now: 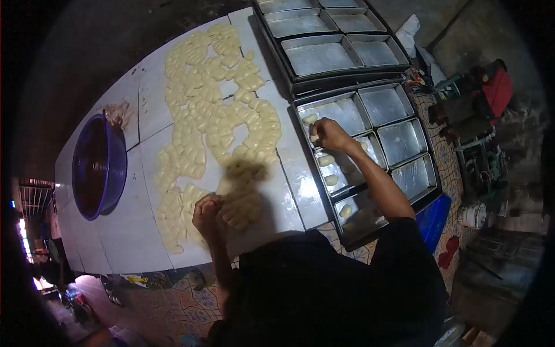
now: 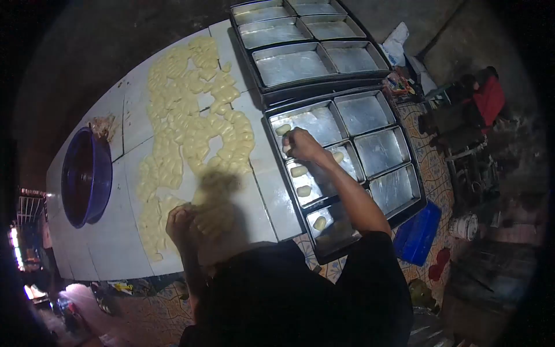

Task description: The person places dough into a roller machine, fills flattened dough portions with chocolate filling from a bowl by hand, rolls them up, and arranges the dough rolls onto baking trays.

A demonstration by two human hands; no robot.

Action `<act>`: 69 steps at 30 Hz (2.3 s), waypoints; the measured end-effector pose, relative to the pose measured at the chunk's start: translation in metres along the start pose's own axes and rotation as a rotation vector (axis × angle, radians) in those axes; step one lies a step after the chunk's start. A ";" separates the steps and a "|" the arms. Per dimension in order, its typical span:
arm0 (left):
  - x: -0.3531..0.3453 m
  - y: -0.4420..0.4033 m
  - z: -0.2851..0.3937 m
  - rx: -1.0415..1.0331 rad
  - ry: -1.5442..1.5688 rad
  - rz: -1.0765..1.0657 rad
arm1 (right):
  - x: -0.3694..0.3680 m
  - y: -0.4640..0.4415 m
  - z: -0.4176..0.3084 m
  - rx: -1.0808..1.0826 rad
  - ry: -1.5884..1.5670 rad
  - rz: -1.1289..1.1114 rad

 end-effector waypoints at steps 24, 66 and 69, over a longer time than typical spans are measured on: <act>-0.093 -0.012 0.013 0.117 -0.102 -0.792 | -0.005 0.136 -0.252 0.216 -0.250 0.961; 0.328 -0.410 0.044 -0.259 -1.052 0.170 | -0.272 -0.089 -0.386 0.037 -1.133 -0.269; 0.316 -0.373 0.094 0.477 -0.845 -0.232 | -0.275 -0.086 -0.380 0.040 -1.265 -0.226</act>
Point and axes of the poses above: each hand's wrist, its own y-axis away from the middle knuckle, its own x-axis out of the back of the hand, z = x × y, the point moved 4 cm from there along -y, towards the middle knuckle, and after that the axes turned 1 degree about -y, right-handed, at the moved point
